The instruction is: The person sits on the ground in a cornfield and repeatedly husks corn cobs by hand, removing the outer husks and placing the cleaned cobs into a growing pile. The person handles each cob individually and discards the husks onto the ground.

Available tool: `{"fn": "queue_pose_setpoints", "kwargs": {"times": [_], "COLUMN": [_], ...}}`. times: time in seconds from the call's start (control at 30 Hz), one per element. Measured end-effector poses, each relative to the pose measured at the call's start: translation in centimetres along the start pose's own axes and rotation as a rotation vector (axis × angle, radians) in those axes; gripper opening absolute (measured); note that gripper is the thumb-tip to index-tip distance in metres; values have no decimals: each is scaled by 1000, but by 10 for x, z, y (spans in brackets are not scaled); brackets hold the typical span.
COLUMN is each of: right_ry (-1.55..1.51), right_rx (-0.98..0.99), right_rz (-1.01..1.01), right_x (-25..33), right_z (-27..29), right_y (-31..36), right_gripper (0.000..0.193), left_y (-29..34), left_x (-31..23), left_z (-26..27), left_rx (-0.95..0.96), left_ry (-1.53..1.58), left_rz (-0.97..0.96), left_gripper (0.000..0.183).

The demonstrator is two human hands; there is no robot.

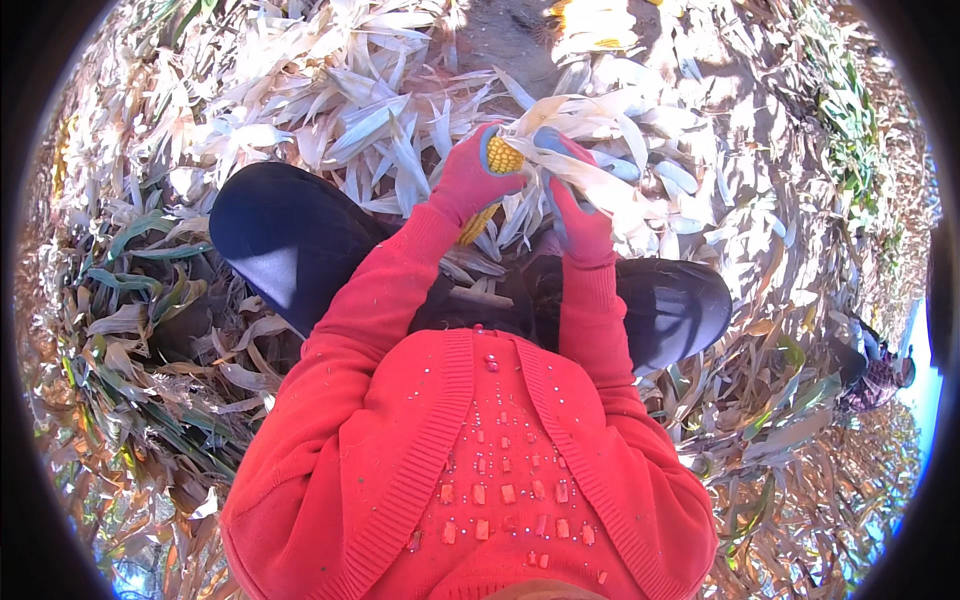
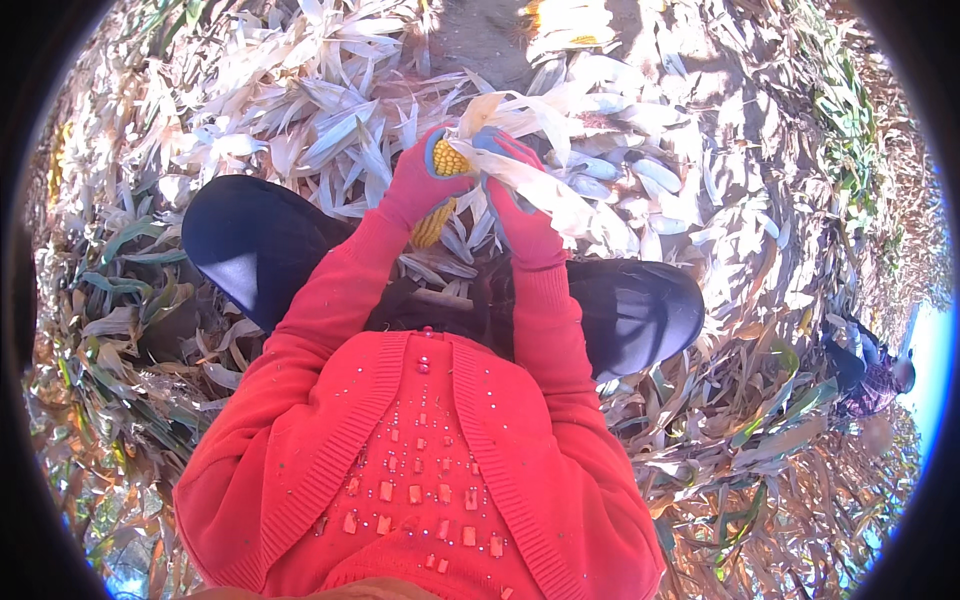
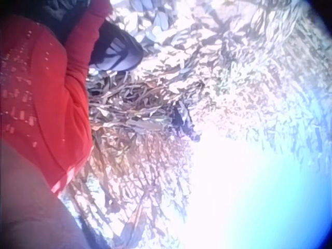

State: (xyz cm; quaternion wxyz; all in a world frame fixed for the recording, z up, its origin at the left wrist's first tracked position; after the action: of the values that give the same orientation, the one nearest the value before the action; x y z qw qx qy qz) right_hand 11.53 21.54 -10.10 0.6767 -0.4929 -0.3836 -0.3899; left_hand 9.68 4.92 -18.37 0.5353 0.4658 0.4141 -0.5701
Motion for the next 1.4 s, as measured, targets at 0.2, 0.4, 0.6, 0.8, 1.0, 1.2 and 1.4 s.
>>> {"fn": "queue_pose_setpoints", "kwargs": {"times": [0.2,0.4,0.6,0.8,1.0,1.2,1.4], "right_ry": [286,-173,-1485,-1742,-2024,-1256,546], "right_rx": [123,71,123,108,-203,-528,386], "right_rz": [12,-222,-126,-256,-361,-954,-271], "right_x": [4,5,1,30,-11,-137,-92], "right_z": [-33,-36,-21,-18,-8,-35,-113], "right_y": [-2,-6,-13,-3,1,52,59], "right_gripper": [39,32,32,37,34,33,44], "left_y": [4,12,35,47,26,-1,8], "left_x": [5,-30,-20,-31,-62,-96,-85], "left_z": [-14,-16,-34,-44,-8,83,121], "left_rx": [210,156,406,507,357,178,-246], "left_ry": [40,31,480,1156,1111,1355,967], "left_rz": [-41,-360,104,333,153,-302,-119], "left_gripper": [67,58,62,71,67,58,47]}}
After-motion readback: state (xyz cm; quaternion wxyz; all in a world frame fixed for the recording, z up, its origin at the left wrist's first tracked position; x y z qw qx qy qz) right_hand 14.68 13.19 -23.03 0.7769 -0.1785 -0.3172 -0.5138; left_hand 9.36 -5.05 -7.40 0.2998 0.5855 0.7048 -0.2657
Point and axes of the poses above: each hand's wrist, its own y-axis away from the middle knuckle, its own z-axis out of the back of the hand, x = y × z, the point moved 6 cm from there along -y, towards the middle knuckle, and after that the axes turned 3 degrees about x, right-handed, at the moved point
